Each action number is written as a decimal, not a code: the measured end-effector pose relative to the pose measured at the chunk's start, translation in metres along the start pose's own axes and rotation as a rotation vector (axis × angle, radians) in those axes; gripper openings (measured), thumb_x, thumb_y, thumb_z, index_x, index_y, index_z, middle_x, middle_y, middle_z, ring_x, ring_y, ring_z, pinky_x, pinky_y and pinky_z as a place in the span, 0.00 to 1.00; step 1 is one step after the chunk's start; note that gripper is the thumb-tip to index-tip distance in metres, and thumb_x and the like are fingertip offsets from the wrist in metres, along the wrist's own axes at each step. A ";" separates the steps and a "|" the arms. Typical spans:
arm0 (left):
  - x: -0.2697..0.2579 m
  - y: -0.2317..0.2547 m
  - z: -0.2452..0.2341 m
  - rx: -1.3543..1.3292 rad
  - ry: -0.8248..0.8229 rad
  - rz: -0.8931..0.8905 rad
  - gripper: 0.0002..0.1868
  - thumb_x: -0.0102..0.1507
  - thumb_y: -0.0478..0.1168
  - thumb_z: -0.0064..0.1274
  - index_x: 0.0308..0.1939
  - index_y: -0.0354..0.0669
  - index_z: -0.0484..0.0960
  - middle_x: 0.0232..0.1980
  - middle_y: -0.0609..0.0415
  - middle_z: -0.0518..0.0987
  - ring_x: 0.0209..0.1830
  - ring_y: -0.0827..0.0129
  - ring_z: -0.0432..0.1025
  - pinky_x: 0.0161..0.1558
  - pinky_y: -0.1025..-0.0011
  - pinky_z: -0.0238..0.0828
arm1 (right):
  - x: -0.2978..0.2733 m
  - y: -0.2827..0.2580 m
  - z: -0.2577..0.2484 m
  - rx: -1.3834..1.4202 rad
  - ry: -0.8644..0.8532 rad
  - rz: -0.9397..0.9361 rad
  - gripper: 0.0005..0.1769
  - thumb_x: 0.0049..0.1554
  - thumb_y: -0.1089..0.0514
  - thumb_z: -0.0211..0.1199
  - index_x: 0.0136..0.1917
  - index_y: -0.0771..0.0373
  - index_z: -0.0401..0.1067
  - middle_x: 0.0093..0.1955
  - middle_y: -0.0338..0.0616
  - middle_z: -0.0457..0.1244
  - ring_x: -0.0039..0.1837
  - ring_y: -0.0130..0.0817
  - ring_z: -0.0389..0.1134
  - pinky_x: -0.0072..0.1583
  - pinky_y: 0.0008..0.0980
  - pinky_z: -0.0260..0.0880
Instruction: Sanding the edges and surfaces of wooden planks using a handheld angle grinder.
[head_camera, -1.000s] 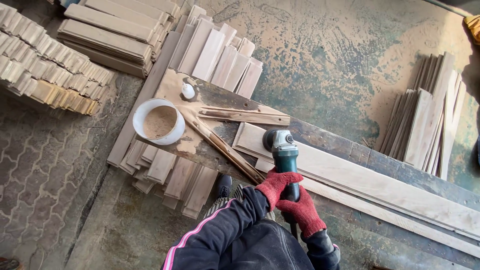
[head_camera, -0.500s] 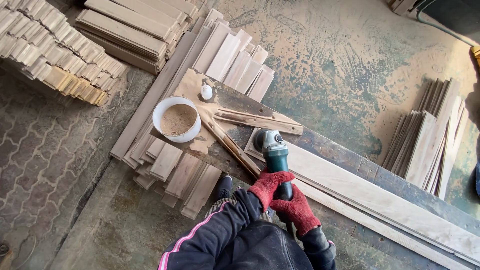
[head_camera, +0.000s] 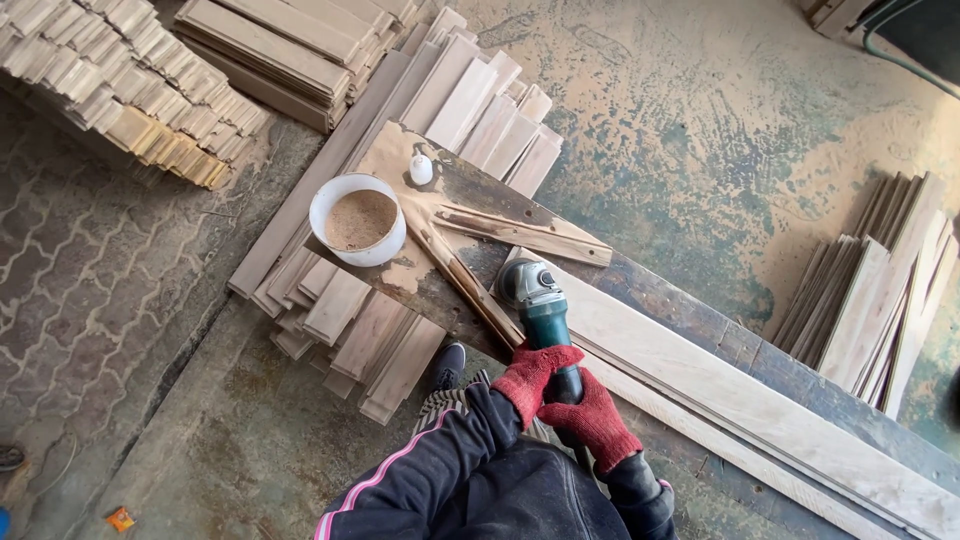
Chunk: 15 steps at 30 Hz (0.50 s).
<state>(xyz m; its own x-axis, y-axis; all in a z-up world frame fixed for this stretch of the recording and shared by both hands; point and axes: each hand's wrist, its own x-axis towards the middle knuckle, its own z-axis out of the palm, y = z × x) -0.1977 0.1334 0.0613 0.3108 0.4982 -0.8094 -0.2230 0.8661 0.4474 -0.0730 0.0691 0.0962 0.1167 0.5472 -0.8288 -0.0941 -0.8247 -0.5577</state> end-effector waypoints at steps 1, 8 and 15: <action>0.000 0.001 0.000 -0.006 0.003 0.004 0.33 0.48 0.44 0.67 0.54 0.37 0.76 0.44 0.45 0.81 0.38 0.59 0.77 0.42 0.64 0.77 | 0.000 -0.003 0.001 -0.007 -0.004 -0.002 0.40 0.39 0.72 0.74 0.66 0.63 0.70 0.42 0.54 0.68 0.33 0.39 0.65 0.31 0.30 0.61; 0.021 0.013 0.018 -0.031 -0.062 0.044 0.29 0.47 0.39 0.67 0.52 0.39 0.78 0.40 0.48 0.81 0.34 0.61 0.75 0.38 0.64 0.77 | 0.005 -0.016 -0.004 0.012 0.048 -0.033 0.36 0.42 0.69 0.73 0.64 0.66 0.68 0.40 0.57 0.66 0.33 0.43 0.66 0.32 0.35 0.66; -0.004 0.015 -0.002 -0.070 -0.099 0.085 0.21 0.51 0.38 0.65 0.46 0.37 0.80 0.38 0.49 0.80 0.34 0.62 0.75 0.41 0.66 0.75 | 0.002 -0.011 0.004 0.001 -0.001 -0.002 0.35 0.41 0.72 0.72 0.63 0.67 0.69 0.40 0.57 0.66 0.32 0.41 0.65 0.31 0.31 0.61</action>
<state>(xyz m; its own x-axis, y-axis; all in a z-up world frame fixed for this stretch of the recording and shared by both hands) -0.2045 0.1444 0.0702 0.3766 0.5744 -0.7268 -0.3150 0.8172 0.4826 -0.0753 0.0800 0.1003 0.1160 0.5494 -0.8275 -0.0951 -0.8231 -0.5598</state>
